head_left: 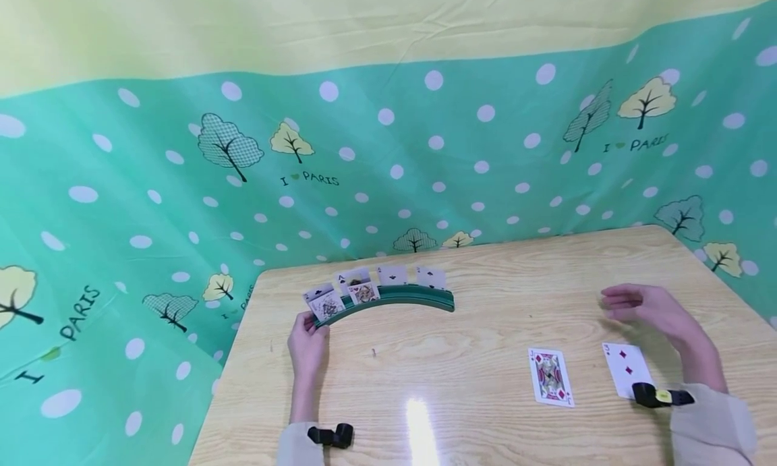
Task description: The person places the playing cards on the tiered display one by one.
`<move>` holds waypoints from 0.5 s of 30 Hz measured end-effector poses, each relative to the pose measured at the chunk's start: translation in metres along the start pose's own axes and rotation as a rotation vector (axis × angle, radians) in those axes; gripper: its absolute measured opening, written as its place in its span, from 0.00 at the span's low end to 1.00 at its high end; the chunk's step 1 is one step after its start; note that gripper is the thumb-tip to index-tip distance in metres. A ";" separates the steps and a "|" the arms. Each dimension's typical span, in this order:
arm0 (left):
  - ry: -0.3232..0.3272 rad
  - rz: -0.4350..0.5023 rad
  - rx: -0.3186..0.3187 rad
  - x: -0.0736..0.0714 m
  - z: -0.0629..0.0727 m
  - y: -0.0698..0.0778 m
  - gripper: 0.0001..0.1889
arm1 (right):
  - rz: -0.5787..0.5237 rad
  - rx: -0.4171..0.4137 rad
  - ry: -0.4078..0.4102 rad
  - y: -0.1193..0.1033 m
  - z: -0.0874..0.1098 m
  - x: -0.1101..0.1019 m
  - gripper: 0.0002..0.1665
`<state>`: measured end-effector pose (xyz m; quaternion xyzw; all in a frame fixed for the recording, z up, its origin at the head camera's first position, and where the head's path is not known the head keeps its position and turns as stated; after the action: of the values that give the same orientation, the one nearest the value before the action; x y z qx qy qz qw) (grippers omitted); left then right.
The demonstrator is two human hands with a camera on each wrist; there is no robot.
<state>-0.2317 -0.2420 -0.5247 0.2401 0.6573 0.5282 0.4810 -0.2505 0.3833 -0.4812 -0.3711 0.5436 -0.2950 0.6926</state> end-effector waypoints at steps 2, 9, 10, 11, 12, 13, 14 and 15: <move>0.006 -0.003 0.000 -0.001 0.000 -0.001 0.23 | 0.049 0.009 -0.050 0.006 -0.001 0.002 0.34; 0.017 -0.006 0.006 -0.001 0.001 -0.002 0.22 | 0.265 0.023 -0.160 0.017 -0.005 0.009 0.26; 0.018 -0.006 0.005 0.000 0.001 -0.002 0.22 | 0.279 0.013 -0.161 0.017 -0.005 0.010 0.25; 0.016 -0.002 0.002 0.000 0.001 -0.002 0.22 | 0.293 0.010 -0.154 0.016 -0.006 0.010 0.23; 0.015 -0.001 0.001 0.000 0.001 -0.002 0.23 | 0.308 0.007 -0.147 0.016 -0.006 0.010 0.21; 0.014 0.001 0.002 0.001 0.001 -0.002 0.23 | 0.318 0.011 -0.137 0.016 -0.007 0.010 0.18; 0.014 0.004 0.003 0.001 0.000 -0.002 0.23 | 0.324 0.018 -0.129 0.016 -0.007 0.010 0.16; 0.014 0.005 0.005 0.001 0.000 -0.002 0.23 | 0.329 0.039 -0.116 0.016 -0.008 0.010 0.13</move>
<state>-0.2316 -0.2419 -0.5270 0.2395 0.6613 0.5295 0.4744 -0.2558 0.3830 -0.5011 -0.2802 0.5501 -0.1664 0.7689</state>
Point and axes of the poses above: each hand's wrist, its own z-axis away from the middle knuckle, its own x-axis out of the palm, y = z × x, the point moved 5 cm from there along -z, towards the middle knuckle, and after that the axes turned 4 degrees about -z, right-handed, at the moved point
